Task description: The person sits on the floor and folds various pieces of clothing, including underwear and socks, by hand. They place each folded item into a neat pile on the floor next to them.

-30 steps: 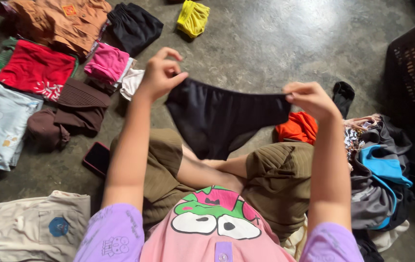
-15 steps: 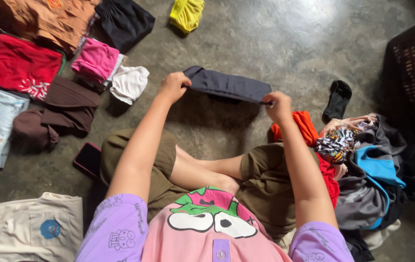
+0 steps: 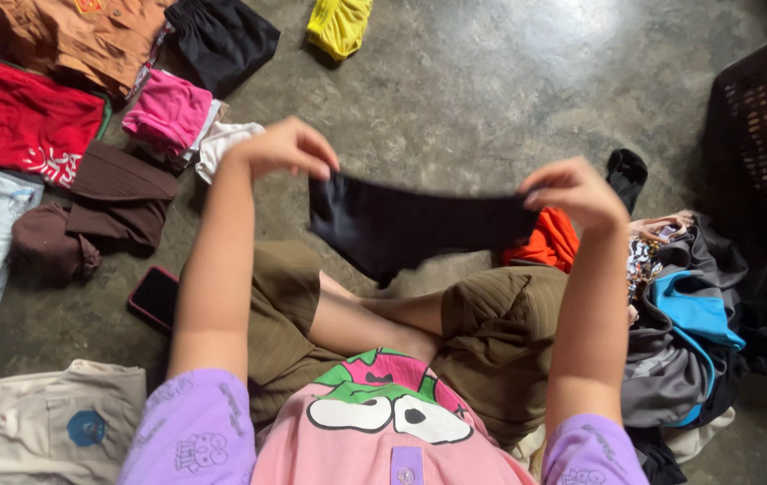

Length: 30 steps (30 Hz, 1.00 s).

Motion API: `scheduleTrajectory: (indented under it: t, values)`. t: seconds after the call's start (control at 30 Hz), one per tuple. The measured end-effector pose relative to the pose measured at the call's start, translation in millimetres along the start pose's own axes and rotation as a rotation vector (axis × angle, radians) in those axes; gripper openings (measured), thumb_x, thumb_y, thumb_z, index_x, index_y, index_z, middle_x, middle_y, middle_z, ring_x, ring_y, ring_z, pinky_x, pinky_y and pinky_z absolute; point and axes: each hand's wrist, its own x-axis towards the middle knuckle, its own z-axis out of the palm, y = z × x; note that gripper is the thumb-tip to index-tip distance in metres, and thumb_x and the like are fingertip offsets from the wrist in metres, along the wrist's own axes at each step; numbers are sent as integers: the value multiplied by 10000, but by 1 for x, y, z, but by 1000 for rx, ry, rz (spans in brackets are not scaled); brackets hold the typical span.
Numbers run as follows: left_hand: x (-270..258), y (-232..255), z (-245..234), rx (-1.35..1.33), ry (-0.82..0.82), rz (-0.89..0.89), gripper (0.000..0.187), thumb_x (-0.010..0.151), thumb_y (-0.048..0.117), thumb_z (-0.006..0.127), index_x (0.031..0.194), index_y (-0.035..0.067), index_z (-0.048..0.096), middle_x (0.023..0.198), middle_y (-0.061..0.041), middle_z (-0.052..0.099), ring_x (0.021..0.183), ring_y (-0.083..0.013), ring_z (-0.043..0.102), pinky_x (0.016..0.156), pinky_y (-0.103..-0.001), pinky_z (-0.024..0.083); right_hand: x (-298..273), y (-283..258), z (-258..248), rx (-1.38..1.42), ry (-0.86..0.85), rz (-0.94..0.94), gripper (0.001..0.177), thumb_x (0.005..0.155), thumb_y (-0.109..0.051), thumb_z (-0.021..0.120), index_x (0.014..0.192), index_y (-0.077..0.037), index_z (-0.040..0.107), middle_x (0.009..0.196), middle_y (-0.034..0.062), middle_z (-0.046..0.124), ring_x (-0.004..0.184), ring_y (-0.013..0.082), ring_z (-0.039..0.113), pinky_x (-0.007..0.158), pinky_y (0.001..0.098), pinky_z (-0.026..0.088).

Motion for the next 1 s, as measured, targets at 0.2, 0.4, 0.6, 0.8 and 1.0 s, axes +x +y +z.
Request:
scheduleTrajectory:
  t: [0.2,0.4,0.6,0.8,1.0]
  values:
    - [57,-17,-2,287,258,-56,256,764,122,820,1018,89,815,959,-73,797,870,-155,743,793,-296,575,54,6,-5,-341,245,-1,277,817,-14,773,1093,-14,780,951,55,760,826,88,664,756,266,531]
    - [120,-86,48,462,710,-1,249,741,-5,686,922,119,805,905,-111,778,863,-250,745,801,-370,591,110,94,27,-521,540,-36,285,746,1,723,999,-86,819,828,71,768,714,110,677,663,272,545]
    - [105,-83,64,533,799,103,213,756,-3,676,879,129,789,913,-101,737,864,-288,721,776,-408,575,93,117,45,-556,690,-147,233,767,20,705,952,-71,814,823,109,772,709,127,707,660,272,550]
    - [39,-83,87,503,488,33,217,693,-13,672,820,122,785,870,-129,747,842,-296,733,771,-398,585,10,129,75,-554,530,-51,260,712,50,699,919,-58,813,835,147,761,686,194,671,645,306,536]
    - [22,-102,136,666,300,-186,211,661,-26,698,776,105,816,853,-144,757,856,-312,739,791,-396,587,-1,141,111,-827,270,19,267,602,-27,793,857,-100,823,834,149,753,768,294,731,755,375,586]
